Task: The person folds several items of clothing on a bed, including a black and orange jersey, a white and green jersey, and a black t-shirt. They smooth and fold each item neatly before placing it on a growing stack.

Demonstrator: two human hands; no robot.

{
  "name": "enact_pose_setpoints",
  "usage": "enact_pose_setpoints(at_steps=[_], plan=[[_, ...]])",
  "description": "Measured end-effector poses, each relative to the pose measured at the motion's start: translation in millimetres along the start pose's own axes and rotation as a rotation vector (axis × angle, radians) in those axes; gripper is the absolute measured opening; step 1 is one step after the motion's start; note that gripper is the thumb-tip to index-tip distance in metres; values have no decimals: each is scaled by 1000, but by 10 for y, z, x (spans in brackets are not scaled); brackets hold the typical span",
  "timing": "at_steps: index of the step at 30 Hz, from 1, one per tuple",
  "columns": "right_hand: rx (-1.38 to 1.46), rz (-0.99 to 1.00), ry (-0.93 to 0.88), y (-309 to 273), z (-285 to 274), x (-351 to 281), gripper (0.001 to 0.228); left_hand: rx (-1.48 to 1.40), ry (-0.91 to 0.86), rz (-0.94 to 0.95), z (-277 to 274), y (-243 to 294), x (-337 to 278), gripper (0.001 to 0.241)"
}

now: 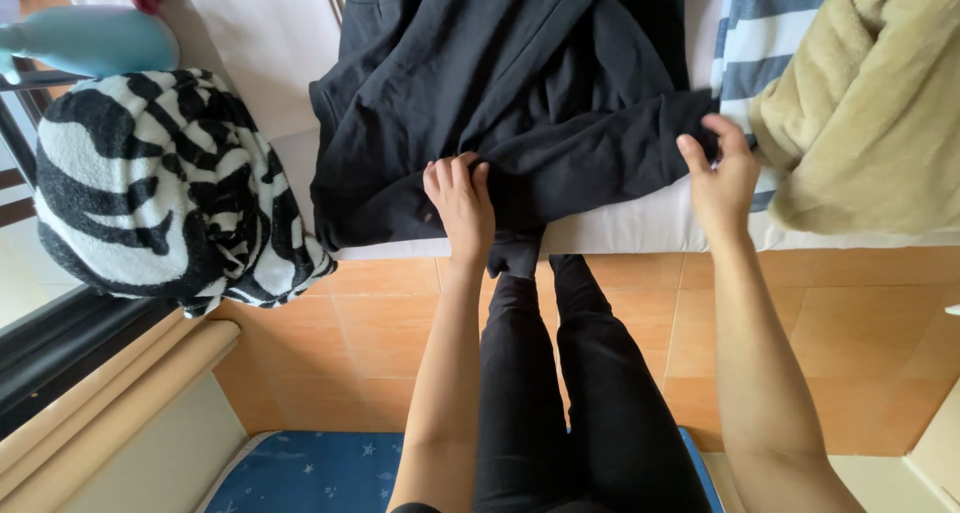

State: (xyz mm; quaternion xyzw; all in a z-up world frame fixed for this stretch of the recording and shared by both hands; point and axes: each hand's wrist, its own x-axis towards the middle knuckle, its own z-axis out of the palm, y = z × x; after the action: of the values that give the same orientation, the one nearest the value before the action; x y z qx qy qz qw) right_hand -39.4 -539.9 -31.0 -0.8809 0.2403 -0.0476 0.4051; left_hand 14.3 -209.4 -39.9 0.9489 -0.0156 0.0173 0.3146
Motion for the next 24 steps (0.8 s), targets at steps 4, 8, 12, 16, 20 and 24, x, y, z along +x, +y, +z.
enact_pose_setpoints(at_steps=[4, 8, 12, 16, 20, 24], plan=[[-173, 106, 46, -270, 46, -72, 24, -9, 82, -35, 115, 8, -56, 22], [-338, -140, 130, -617, 294, -150, 32, 131, 107, 15, 50, 233, 13, 47], [-328, -422, -37, -879, 929, -302, 48, 183, -98, 8, 234, 79, -89, 59], [-364, -556, -389, -841, 1347, -369, 58, 261, -186, -5, 309, -3, -113, 60], [-499, -445, -410, -441, 1042, -214, 62, 242, -145, -4, 218, 53, -54, 58], [-525, -407, -374, -419, 863, -177, 64, 29, -9, -82, 39, -36, 56, 42]])
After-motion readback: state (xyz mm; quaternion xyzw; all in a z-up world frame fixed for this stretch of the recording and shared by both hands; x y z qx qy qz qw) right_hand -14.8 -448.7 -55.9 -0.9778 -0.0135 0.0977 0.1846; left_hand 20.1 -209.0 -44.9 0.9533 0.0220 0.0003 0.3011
